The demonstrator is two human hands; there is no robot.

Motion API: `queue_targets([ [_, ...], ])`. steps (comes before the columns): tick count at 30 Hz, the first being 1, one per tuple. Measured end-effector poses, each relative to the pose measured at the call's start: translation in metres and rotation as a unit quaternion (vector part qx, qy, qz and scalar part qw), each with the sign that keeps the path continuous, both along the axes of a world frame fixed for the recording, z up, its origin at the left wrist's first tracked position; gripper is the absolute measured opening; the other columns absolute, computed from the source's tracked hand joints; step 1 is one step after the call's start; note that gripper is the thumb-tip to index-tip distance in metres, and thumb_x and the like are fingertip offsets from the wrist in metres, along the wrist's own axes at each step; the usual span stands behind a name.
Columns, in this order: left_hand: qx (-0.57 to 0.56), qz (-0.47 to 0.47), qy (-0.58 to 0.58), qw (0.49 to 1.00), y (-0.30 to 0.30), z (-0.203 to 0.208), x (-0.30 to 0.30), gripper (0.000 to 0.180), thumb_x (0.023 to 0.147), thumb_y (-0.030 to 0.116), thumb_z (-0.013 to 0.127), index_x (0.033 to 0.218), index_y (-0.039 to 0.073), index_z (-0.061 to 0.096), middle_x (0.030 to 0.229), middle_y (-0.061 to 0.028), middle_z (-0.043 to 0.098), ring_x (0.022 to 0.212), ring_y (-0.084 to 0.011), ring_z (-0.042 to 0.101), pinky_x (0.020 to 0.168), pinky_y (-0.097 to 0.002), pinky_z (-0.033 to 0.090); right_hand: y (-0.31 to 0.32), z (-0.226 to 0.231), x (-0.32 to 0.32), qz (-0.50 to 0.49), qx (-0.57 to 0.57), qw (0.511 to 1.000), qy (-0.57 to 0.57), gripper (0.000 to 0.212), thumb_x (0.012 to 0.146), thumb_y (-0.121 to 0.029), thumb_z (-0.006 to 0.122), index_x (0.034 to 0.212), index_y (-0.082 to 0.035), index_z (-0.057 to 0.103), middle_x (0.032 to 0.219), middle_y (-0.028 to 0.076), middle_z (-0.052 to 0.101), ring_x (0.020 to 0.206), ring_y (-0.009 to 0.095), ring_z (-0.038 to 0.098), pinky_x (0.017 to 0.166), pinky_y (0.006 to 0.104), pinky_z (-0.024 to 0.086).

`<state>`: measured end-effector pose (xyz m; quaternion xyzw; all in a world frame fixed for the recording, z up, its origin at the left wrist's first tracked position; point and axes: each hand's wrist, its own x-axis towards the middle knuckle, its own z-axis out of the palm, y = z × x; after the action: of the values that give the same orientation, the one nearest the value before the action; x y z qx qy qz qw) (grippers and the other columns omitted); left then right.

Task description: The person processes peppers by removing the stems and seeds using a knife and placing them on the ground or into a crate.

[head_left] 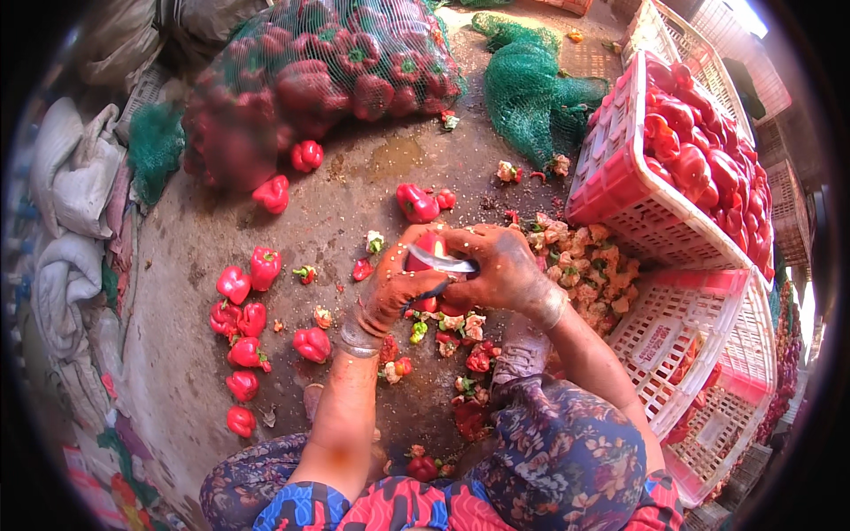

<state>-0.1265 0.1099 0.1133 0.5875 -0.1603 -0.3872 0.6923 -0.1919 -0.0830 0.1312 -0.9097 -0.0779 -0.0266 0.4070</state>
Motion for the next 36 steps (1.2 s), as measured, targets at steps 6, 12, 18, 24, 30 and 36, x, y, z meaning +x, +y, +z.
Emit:
queue_targets([
  [6, -0.043, 0.039, 0.005, 0.998, 0.0, -0.014, -0.015, 0.052, 0.076, 0.012, 0.068, 0.126, 0.002, 0.056, 0.112, -0.0071, 0.063, 0.104, -0.0171, 0.062, 0.092, -0.031, 0.049, -0.008, -0.023, -0.01, -0.06, 0.381, 0.895, 0.225, 0.058, 0.071, -0.024, 0.082, 0.122, -0.001, 0.067, 0.102, 0.006, 0.072, 0.091, 0.011, 0.064, 0.081, 0.0277, 0.053],
  [12, -0.023, 0.031, 0.032, 0.999, 0.0, -0.03, -0.01, 0.026, 0.081, 0.004, 0.068, 0.107, 0.003, 0.069, 0.122, -0.0129, 0.06, 0.109, -0.0217, 0.062, 0.095, -0.0341, 0.049, -0.012, -0.042, -0.016, -0.028, 0.396, 0.877, 0.271, 0.077, 0.07, -0.037, 0.084, 0.134, -0.003, 0.057, 0.103, 0.01, 0.071, 0.091, 0.018, 0.067, 0.081, 0.0315, 0.054],
  [18, 0.023, -0.045, -0.318, 0.947, 0.001, -0.048, -0.004, 0.025, 0.084, 0.011, 0.069, 0.109, 0.01, 0.074, 0.127, -0.0137, 0.059, 0.118, -0.0263, 0.058, 0.1, -0.0351, 0.047, -0.004, -0.022, -0.008, -0.016, -0.078, 0.994, 0.071, 0.068, 0.065, -0.05, 0.079, 0.121, -0.015, 0.064, 0.092, 0.016, 0.067, 0.09, 0.037, 0.065, 0.083, 0.0456, 0.053],
  [24, 0.034, 0.004, -0.187, 0.982, 0.001, -0.055, -0.015, 0.036, 0.083, 0.006, 0.069, 0.119, 0.005, 0.067, 0.138, -0.0172, 0.053, 0.126, -0.0287, 0.054, 0.106, -0.0367, 0.043, 0.008, -0.05, -0.017, -0.154, 0.293, 0.936, 0.115, 0.029, 0.076, -0.027, 0.075, 0.091, -0.003, 0.072, 0.077, 0.012, 0.071, 0.07, 0.015, 0.067, 0.061, 0.0298, 0.05],
  [30, 0.072, 0.016, -0.38, 0.922, -0.005, -0.06, -0.023, 0.043, 0.085, 0.008, 0.068, 0.125, -0.004, 0.059, 0.14, -0.0167, 0.05, 0.128, -0.0246, 0.051, 0.106, -0.0336, 0.042, 0.011, -0.075, -0.02, -0.23, 0.525, 0.785, 0.236, 0.026, 0.08, -0.025, 0.074, 0.094, -0.003, 0.072, 0.078, 0.003, 0.07, 0.067, 0.013, 0.064, 0.058, 0.027, 0.048],
  [36, 0.003, 0.069, -0.106, 0.992, -0.004, -0.063, -0.031, 0.053, 0.081, 0.002, 0.059, 0.134, -0.001, 0.051, 0.121, -0.0078, 0.061, 0.11, -0.0153, 0.06, 0.096, -0.0283, 0.048, 0.019, -0.076, -0.016, -0.225, 0.068, 0.971, 0.052, 0.041, 0.074, -0.039, 0.073, 0.099, -0.006, 0.069, 0.085, 0.019, 0.069, 0.079, 0.036, 0.067, 0.071, 0.0421, 0.053],
])
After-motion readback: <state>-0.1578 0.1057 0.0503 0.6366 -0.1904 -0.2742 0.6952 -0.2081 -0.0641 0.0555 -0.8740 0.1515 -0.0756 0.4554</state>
